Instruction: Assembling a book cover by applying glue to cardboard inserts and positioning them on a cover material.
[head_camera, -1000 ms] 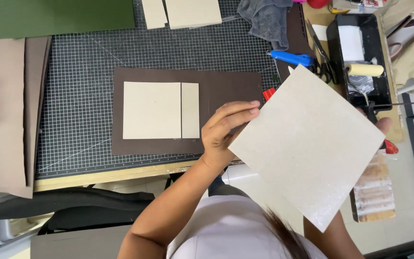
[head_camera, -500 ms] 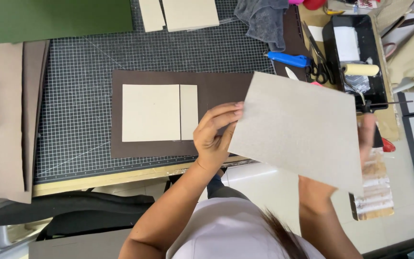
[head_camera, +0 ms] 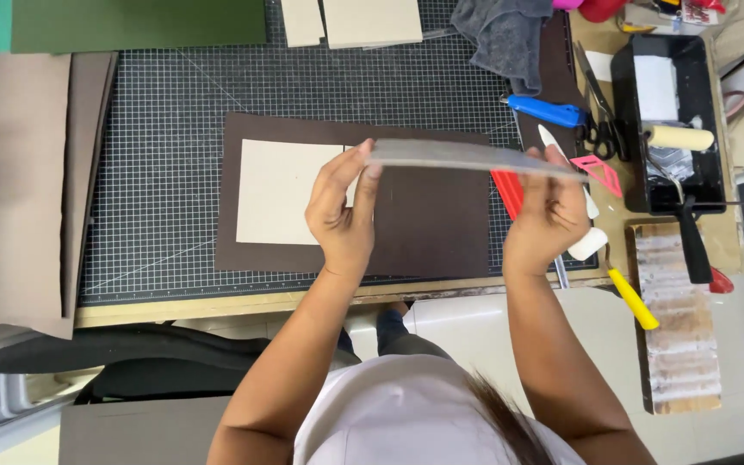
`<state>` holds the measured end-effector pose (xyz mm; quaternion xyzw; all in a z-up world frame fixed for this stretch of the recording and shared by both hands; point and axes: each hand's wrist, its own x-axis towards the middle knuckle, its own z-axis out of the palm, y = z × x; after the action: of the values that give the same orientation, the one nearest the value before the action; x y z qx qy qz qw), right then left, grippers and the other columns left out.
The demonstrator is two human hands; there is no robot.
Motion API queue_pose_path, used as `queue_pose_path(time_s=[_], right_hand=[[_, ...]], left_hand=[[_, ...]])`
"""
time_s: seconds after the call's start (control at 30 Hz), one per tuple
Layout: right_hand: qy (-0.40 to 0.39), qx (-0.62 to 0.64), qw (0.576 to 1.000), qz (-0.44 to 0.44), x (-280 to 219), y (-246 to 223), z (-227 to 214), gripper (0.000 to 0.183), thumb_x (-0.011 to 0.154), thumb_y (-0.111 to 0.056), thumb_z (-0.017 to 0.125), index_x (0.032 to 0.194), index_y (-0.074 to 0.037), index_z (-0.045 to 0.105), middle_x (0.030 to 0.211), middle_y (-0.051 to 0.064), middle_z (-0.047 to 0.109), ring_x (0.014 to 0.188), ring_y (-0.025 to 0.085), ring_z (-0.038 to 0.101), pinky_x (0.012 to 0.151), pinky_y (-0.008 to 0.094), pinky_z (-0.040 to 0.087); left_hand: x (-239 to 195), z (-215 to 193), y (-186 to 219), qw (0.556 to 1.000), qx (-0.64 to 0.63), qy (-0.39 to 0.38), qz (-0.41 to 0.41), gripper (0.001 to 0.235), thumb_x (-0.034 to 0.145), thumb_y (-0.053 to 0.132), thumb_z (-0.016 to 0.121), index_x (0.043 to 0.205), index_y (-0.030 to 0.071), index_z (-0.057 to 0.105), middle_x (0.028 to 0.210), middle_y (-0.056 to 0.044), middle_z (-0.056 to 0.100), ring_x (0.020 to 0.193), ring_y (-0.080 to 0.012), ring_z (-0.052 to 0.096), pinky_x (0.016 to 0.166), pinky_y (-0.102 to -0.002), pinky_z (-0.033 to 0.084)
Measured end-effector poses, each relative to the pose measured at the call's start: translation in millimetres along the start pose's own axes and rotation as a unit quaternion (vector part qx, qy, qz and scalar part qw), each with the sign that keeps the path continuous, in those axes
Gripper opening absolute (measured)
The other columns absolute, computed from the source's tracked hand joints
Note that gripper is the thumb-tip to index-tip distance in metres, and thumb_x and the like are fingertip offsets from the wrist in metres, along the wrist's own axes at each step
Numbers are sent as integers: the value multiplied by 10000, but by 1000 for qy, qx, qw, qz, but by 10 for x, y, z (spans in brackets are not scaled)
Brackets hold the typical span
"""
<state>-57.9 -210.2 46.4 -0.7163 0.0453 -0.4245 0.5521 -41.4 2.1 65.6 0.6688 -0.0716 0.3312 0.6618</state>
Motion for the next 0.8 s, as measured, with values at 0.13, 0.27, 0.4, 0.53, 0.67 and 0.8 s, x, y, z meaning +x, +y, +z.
queue_pose_path(time_s=[0.13,0.27,0.4,0.53,0.67,0.8], right_hand=[[-59,-78,995,8,-45,168,-61,130,1035,24,704,1163,32,724,1044,171,741,1016,214,718,853,349,620],[-136,-204,965,95,-153,319,-130,168,946,24,807,1098,-44,792,900,139,739,796,197,719,692,314,577],[-227,-302,899,220,-334,674,-315,188,915,-94,831,1093,-152,812,816,40,733,638,134,695,533,271,563],[-242,-289,880,288,-444,745,-342,235,877,21,795,1096,-66,799,879,177,736,735,255,728,588,324,608],[-241,-288,870,319,-490,824,-323,264,876,17,779,1130,-55,781,902,178,733,761,246,728,601,319,630],[-243,-276,869,331,-516,912,-341,298,879,48,756,1167,-31,764,942,202,738,799,262,730,635,336,639]], left_hand=[[-59,-74,-189,996,39,-27,-75,269,1018,13,678,1281,67,701,1152,-82,719,1106,-204,711,931,-311,606],[-239,-101,-649,974,86,-109,-177,379,970,-49,670,1345,6,646,1115,-156,658,1048,-249,694,945,-342,602],[-349,-115,-951,921,123,-201,-310,408,962,-17,633,1370,5,636,1154,-210,664,1073,-331,710,915,-384,620],[-546,-99,-1274,886,159,-238,-364,393,948,29,664,1341,16,661,1178,-217,673,1081,-336,719,905,-374,632],[-698,-35,-1617,863,230,-280,-352,384,941,44,658,1324,39,678,1172,-180,676,1046,-294,738,868,-346,644],[-678,28,-1632,857,251,-300,-336,371,931,5,634,1298,-11,681,1135,-206,666,1025,-330,741,856,-365,650]])
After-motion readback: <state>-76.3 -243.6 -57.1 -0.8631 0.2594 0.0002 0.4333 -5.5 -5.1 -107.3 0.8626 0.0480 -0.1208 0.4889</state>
